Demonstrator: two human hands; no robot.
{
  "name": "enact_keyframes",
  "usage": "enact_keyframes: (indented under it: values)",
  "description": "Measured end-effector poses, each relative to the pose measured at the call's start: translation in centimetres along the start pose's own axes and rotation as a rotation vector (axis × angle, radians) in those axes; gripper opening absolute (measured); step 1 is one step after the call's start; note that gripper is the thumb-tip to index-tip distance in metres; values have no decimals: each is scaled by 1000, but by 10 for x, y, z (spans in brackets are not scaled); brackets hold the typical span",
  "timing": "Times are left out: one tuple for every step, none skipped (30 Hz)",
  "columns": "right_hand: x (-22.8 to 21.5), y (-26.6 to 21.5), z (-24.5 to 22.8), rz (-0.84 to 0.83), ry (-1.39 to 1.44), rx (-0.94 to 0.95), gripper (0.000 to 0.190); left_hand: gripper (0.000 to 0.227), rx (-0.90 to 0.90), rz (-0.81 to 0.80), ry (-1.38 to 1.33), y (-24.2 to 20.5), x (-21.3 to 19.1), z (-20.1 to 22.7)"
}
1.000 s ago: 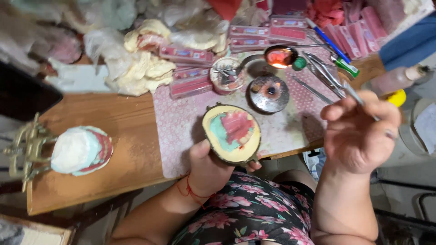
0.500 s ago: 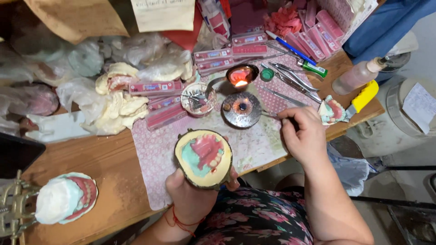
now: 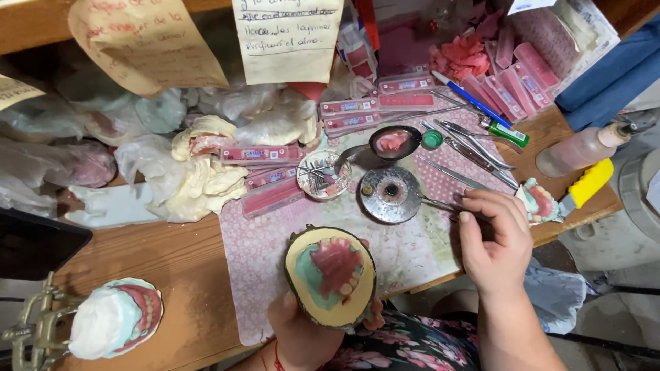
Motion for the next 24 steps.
enact_keyframes:
  values:
    - [1, -1, 0, -2, -3, 2, 6, 99, -2, 1, -3, -1, -2, 3]
    - [1, -1, 0, -4, -7, -6, 7, 108, -100, 33, 5, -3, -4, 3]
    - [1, -1, 0, -5, -12, -14, 7, 117, -198, 61, 12, -4, -6, 4]
    - [1, 1, 0, -5, -15, -14, 7, 117, -200, 60, 9, -3, -5, 3]
    - [1, 1, 0, -5, -14, -16, 7, 115, -153, 33, 4, -2, -4, 2]
    - [1, 0, -1, -4, -13, -18, 7, 113, -106, 6, -2, -2, -3, 2]
    - [1, -1, 0, -5, -13, -15, 7, 113, -108, 8, -1, -4, -8, 1]
    - [1, -2, 1, 2, -12, -14, 8, 111, -128, 16, -4, -7, -12, 0]
    - [1, -2, 2, 10, -10, -15, 8, 108, -147, 23, -6, -9, -16, -1]
    - [2, -3, 2, 10, -9, -14, 8, 108, -147, 24, -5, -6, -12, -2]
    - [1, -4, 2, 36, -5, -24, 6, 105, -85, -4, -25, -4, -8, -1]
    - [1, -5, 1, 63, -1, -34, 4, 101, -22, -31, -44, -2, -3, 0]
    - [1, -8, 5, 62, 2, -35, 4, 101, -20, -30, -43, -2, -3, 0]
    - [1, -11, 8, 99, 8, -43, 4, 103, -36, -39, -7, -1, -2, 0]
    - [0, -16, 10, 136, 17, -50, 7, 105, -51, -46, 30, -2, -2, 0]
    - [1, -18, 14, 134, 21, -49, 7, 105, -49, -42, 33, -2, -1, 2]
    - [0, -21, 16, 167, 64, -79, 11, 103, -81, -30, 48, -4, 0, 3]
    - [0, -25, 18, 200, 106, -108, 15, 101, -112, -17, 63, -5, 2, 4]
    - [0, -27, 21, 196, 113, -105, 15, 101, -109, -10, 66, -6, 2, 4]
    - [0, -30, 24, 231, 175, -113, 21, 100, -121, 20, 44, -7, 2, 3]
    - [0, -33, 27, 267, 237, -122, 26, 99, -131, 49, 22, -9, 2, 3]
    - [-1, -35, 28, 264, 245, -120, 26, 99, -127, 55, 25, -10, 1, 2]
    - [-2, -38, 28, 278, 291, -117, 27, 100, -129, 33, 122, -11, 1, 1]
    - [-3, -41, 29, 292, 337, -114, 31, 102, -131, 11, 218, -12, 1, -1]
Point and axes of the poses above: each hand's wrist, its own y-axis towards the middle knuckle, its own x-axis out of the palm, z = x × y, the point moved 2 cm from there along y, towards the middle knuckle, and after that the axes turned 3 degrees about -z, right-handed, at the moved point
